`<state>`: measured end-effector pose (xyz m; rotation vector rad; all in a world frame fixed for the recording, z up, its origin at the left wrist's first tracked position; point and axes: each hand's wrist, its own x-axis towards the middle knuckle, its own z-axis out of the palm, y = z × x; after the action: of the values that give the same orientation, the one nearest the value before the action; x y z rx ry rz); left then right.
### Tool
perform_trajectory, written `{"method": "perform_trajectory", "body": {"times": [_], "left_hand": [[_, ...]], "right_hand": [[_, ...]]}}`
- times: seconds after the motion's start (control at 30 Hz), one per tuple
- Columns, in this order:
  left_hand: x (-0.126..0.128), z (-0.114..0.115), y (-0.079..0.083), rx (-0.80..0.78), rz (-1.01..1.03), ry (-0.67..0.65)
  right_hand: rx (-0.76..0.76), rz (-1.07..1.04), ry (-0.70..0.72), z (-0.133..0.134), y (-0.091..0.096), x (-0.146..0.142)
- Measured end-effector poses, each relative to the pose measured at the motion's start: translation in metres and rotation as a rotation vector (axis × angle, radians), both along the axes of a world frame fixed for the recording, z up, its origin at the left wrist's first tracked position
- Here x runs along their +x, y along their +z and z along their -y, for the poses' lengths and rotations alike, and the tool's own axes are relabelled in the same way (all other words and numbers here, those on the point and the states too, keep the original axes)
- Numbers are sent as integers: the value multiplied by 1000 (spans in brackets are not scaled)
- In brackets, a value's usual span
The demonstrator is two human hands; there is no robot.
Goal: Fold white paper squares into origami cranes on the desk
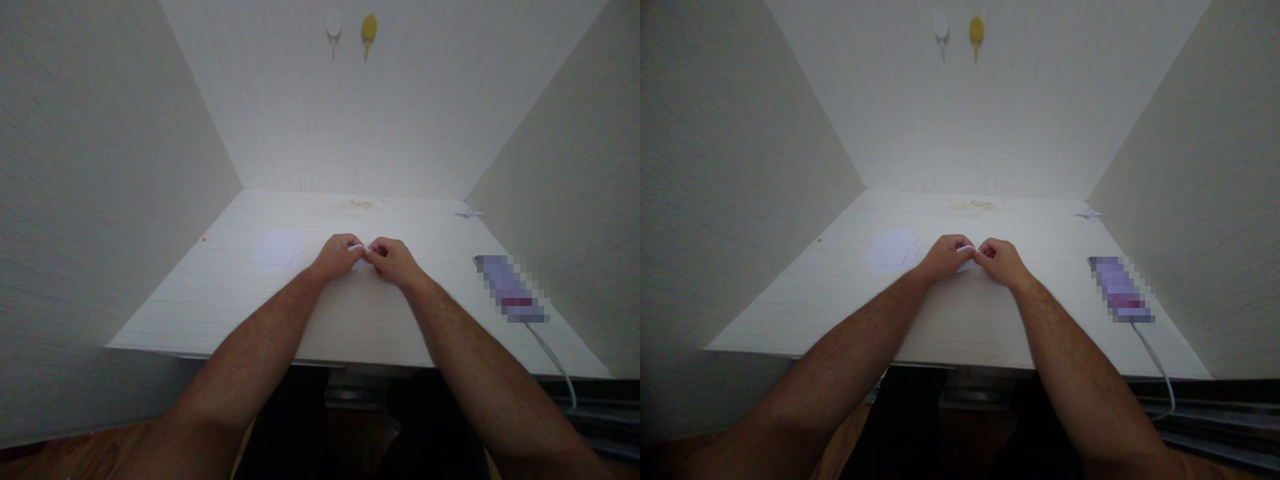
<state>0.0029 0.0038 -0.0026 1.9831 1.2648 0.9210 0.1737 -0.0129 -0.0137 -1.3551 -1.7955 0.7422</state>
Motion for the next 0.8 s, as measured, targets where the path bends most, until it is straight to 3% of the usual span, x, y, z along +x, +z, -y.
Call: {"method": "perform_trajectory", "body": {"times": [0.3, 0.8], "left_hand": [[4, 4, 3, -66, -18, 39], [-4, -4, 4, -143, 168, 129]], "right_hand": [[72, -21, -13, -1, -1, 1], [-23, -132, -49, 2, 13, 9]]}}
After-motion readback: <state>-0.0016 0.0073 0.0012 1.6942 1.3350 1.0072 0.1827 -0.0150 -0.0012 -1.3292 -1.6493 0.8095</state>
